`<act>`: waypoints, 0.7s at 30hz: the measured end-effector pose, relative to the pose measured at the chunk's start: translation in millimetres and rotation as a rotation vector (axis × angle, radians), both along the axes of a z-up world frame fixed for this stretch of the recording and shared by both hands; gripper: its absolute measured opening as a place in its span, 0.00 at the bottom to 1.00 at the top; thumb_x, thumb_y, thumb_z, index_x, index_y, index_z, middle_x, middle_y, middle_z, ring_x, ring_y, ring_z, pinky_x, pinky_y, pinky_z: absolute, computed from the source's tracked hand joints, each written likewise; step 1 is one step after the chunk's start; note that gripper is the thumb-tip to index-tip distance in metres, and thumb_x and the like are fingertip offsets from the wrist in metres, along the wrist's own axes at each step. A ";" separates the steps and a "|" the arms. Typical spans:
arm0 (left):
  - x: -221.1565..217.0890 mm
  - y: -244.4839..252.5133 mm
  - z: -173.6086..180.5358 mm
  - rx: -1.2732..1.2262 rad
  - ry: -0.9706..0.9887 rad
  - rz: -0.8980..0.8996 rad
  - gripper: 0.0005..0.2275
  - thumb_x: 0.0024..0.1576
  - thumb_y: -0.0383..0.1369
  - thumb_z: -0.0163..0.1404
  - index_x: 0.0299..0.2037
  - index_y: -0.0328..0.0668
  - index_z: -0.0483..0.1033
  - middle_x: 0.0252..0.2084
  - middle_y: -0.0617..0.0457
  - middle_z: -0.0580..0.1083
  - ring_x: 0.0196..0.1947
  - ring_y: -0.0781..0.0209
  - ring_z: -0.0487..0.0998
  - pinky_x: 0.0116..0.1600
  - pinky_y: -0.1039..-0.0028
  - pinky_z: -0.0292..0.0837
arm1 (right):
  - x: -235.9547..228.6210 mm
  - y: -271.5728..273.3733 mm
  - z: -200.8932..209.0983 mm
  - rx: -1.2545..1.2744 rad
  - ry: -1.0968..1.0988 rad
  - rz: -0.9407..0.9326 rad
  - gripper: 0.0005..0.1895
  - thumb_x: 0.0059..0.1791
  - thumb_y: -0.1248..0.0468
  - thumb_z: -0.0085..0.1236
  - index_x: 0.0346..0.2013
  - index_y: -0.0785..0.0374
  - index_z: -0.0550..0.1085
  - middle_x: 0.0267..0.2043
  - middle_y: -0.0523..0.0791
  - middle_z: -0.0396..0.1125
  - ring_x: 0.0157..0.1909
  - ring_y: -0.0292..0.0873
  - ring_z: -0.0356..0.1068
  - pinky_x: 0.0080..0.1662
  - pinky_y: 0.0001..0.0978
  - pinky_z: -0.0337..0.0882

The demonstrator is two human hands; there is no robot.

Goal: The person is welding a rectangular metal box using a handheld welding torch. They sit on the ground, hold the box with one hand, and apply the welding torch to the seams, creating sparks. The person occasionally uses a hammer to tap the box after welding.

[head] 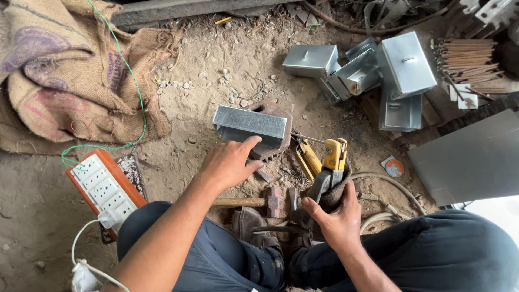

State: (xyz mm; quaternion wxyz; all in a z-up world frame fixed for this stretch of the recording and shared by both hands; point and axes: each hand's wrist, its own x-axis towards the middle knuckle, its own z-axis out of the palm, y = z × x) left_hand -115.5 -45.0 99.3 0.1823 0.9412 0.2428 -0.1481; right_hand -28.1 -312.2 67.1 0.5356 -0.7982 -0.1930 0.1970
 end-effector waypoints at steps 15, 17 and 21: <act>2.8 1.6 6.8 0.049 0.200 0.031 0.39 0.60 0.48 0.52 0.77 0.66 0.40 0.32 0.49 0.79 0.32 0.52 0.83 0.45 0.59 0.81 | -0.3 12.5 10.5 0.023 -0.014 0.024 0.35 0.36 0.56 0.73 0.51 0.68 0.68 0.40 0.48 0.76 0.40 0.40 0.76 0.45 0.32 0.77; 3.8 4.6 5.3 0.052 0.244 0.017 0.38 0.61 0.49 0.51 0.77 0.66 0.40 0.33 0.48 0.79 0.33 0.52 0.84 0.44 0.60 0.83 | -0.6 13.0 11.7 0.008 0.012 0.019 0.35 0.36 0.56 0.73 0.51 0.68 0.68 0.40 0.48 0.76 0.39 0.40 0.76 0.44 0.32 0.77; 1.9 9.4 2.3 0.129 0.145 -0.040 0.38 0.59 0.48 0.54 0.76 0.67 0.43 0.31 0.49 0.79 0.32 0.52 0.82 0.42 0.58 0.80 | 0.3 12.8 13.3 -0.108 0.011 0.018 0.36 0.34 0.57 0.74 0.50 0.67 0.68 0.39 0.48 0.76 0.39 0.40 0.78 0.44 0.33 0.78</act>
